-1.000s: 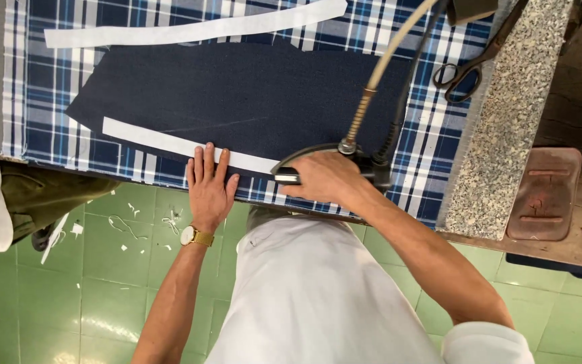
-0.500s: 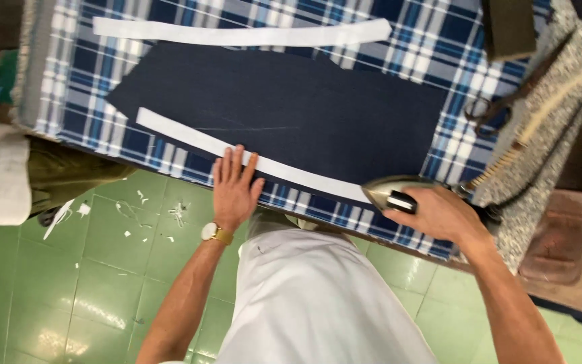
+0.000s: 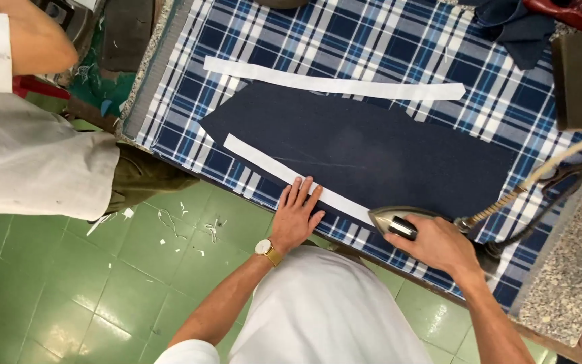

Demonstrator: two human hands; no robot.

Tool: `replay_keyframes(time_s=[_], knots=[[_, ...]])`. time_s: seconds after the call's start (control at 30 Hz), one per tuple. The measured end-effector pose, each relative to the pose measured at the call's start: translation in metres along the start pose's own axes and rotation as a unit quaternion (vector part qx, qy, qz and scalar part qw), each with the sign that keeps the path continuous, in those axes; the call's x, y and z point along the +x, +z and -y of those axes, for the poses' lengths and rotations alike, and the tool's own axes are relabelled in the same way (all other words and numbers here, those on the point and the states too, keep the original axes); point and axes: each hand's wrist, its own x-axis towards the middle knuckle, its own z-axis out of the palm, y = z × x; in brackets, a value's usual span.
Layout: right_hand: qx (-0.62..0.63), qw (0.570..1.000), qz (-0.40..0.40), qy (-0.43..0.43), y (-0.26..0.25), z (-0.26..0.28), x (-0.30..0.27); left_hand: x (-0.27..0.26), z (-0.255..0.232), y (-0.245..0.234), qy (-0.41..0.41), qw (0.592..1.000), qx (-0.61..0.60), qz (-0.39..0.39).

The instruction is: The person irons a dark blue fabric piece on a plaid-covered worktable. They cut white strips with scissors, place them on the fabric, and repeatedly iron over the strips to adhere them, occasionally using a small block to press the fabric.

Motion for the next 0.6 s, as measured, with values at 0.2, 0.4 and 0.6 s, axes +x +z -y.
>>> replay_keyframes(time_s=[0.2,0.4,0.6], knots=[[-0.004,0.999,0.004,-0.048,-0.010,0.068,0.011,-0.002,0.041,-0.013,0.046,0.999,-0.012,0.020],[-0.002,0.998,0.000,-0.065,-0.007,0.092,0.031,0.011,0.099,-0.055,0.016,0.999,0.046,0.013],[0.001,0.998,0.008,-0.069,-0.012,0.097,0.032,0.010,0.131,-0.057,0.032,0.997,0.067,0.011]])
